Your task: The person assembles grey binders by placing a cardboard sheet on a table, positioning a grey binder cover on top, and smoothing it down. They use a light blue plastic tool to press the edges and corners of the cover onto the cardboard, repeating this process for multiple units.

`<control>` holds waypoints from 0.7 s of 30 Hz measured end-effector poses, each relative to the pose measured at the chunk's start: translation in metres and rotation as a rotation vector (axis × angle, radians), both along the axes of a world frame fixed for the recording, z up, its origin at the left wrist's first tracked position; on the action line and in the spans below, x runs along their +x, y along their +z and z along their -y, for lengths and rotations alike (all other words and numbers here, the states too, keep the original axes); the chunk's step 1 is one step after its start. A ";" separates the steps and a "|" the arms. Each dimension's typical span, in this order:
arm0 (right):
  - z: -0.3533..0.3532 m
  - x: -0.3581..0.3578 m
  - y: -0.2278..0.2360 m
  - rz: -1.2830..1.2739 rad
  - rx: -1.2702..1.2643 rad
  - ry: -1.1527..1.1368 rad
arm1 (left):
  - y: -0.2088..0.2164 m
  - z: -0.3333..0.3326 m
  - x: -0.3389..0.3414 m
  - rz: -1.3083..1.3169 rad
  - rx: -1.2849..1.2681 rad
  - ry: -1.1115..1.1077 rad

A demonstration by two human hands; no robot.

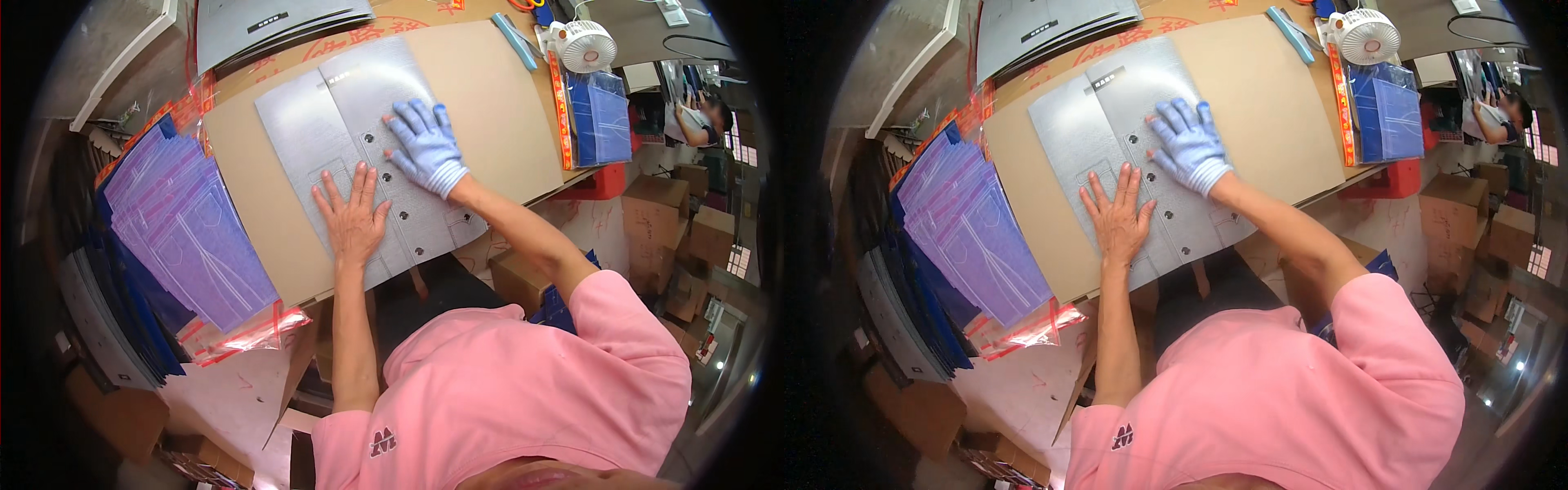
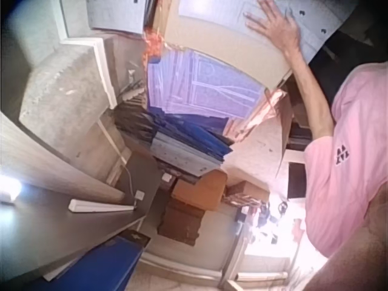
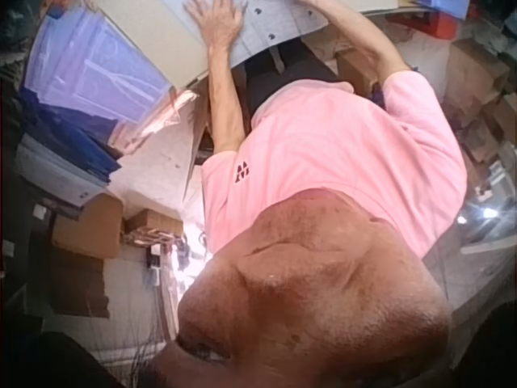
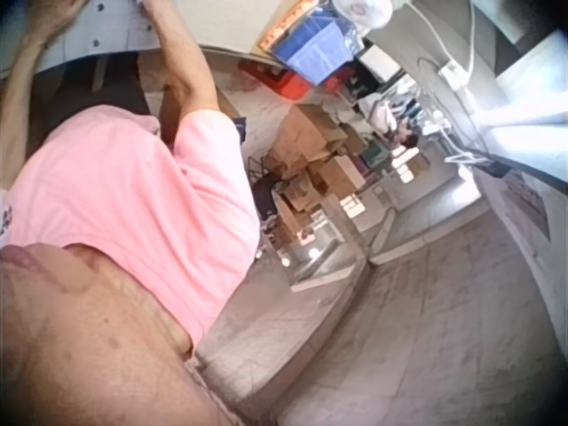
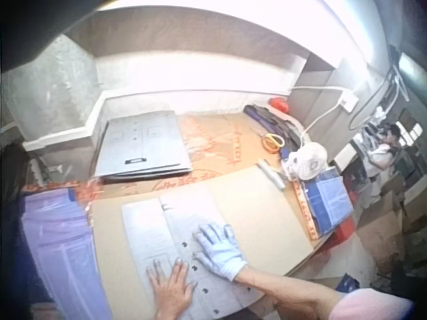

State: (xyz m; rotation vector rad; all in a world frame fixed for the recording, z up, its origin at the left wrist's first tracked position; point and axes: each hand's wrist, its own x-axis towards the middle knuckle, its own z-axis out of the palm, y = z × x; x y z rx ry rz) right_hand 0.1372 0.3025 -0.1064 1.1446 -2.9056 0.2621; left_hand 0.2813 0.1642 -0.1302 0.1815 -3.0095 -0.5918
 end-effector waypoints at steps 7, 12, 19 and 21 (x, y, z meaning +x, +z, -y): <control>0.017 -0.038 -0.017 -0.073 -0.001 -0.069 | 0.002 0.000 -0.001 -0.011 0.047 0.001; 0.018 -0.037 -0.018 -0.063 0.002 -0.069 | 0.004 0.000 -0.002 -0.027 0.061 0.009; 0.017 -0.037 -0.018 -0.062 0.005 -0.068 | 0.004 -0.002 -0.003 -0.022 0.066 0.010; 0.017 -0.037 -0.019 -0.073 0.001 -0.066 | 0.005 -0.001 -0.005 -0.020 0.063 0.011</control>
